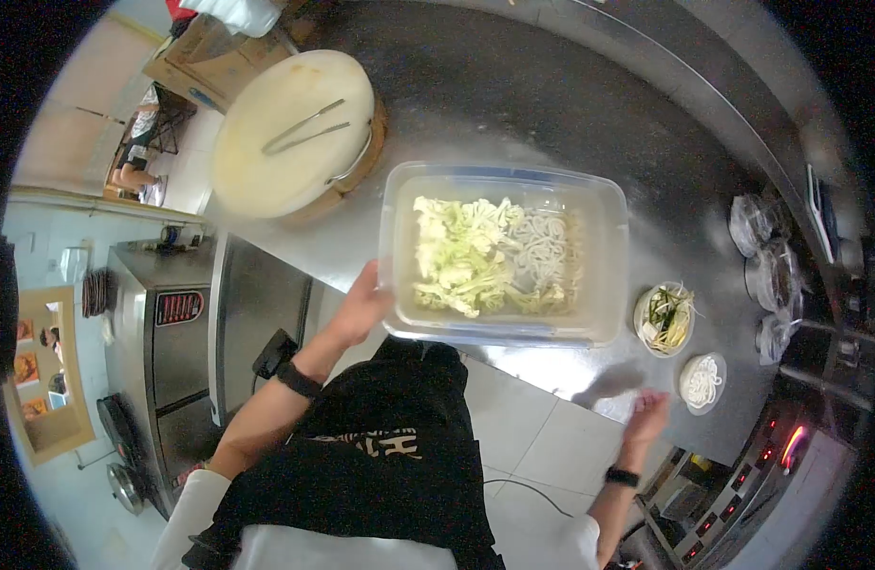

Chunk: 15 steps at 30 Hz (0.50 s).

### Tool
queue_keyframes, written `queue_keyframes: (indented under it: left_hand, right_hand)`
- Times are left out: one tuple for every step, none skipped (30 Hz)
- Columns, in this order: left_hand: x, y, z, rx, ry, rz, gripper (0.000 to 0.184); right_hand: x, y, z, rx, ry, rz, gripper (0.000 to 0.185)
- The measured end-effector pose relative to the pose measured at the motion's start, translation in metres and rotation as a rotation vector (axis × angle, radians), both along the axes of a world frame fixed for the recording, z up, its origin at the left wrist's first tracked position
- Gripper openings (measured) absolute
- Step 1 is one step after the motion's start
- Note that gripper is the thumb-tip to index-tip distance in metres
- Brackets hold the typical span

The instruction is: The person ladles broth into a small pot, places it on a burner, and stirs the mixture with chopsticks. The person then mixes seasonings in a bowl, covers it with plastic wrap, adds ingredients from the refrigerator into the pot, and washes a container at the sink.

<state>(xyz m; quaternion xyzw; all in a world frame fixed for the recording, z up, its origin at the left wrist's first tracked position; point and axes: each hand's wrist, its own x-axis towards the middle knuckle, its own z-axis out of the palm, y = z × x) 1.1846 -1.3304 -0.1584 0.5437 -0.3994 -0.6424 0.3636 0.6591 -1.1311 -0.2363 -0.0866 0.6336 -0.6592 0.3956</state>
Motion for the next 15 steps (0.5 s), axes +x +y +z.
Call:
queue_keyframes:
  left_hand:
    - [0.000,0.006,0.000,-0.016,-0.027,-0.008,0.050]
    - [0.000,0.012,-0.001,-0.014,-0.026,-0.003,0.050]
    - [0.000,0.019,0.001,-0.008,-0.023,0.006,0.050]
    - [0.001,0.026,0.004,-0.005,-0.019,0.017,0.049]
    - [0.002,0.029,0.020,-0.004,-0.101,-0.036,0.047]
    - [0.007,0.036,0.014,-0.008,-0.095,-0.025,0.047]
    - [0.012,0.045,0.001,-0.059,-0.123,-0.049,0.047]
    - [0.018,0.052,-0.003,-0.111,-0.150,-0.073,0.048]
    - [0.020,0.062,-0.006,-0.142,-0.174,-0.044,0.045]
    - [0.026,0.073,-0.009,-0.153,-0.165,-0.029,0.045]
    - [0.031,0.081,0.002,-0.134,-0.212,-0.039,0.043]
    - [0.039,0.090,0.008,-0.115,-0.261,-0.044,0.042]
    - [0.045,0.101,0.007,-0.095,-0.256,-0.008,0.041]
    - [0.055,0.113,0.004,-0.099,-0.248,0.020,0.041]
    - [0.066,0.125,0.000,-0.112,-0.286,0.024,0.041]
  right_hand:
    - [0.075,-0.018,0.028,0.067,0.116,0.110,0.034]
    - [0.127,-0.034,0.052,0.135,-0.002,0.207,0.036]
    - [0.172,-0.047,0.070,0.147,-0.068,0.270,0.038]
    - [0.207,-0.058,0.082,0.156,-0.132,0.335,0.042]
    - [0.233,-0.066,0.090,0.152,-0.209,0.371,0.044]
    - [0.253,-0.072,0.093,0.148,-0.286,0.409,0.048]
    - [0.265,-0.076,0.090,0.147,-0.280,0.419,0.048]
    - [0.277,-0.079,0.085,0.218,-0.259,0.452,0.050]
    - [0.286,-0.082,0.084,0.287,-0.234,0.486,0.052]
    - [0.298,-0.084,0.086,0.279,-0.218,0.499,0.052]
    - [0.312,-0.086,0.091,0.286,-0.170,0.475,0.047]
    - [0.324,-0.088,0.093,0.290,-0.120,0.456,0.043]
    - [0.330,-0.083,0.092,0.291,-0.124,0.493,0.037]
    - [0.334,-0.075,0.085,0.288,-0.109,0.518,0.037]
    - [0.338,-0.068,0.074,0.262,-0.128,0.534,0.039]
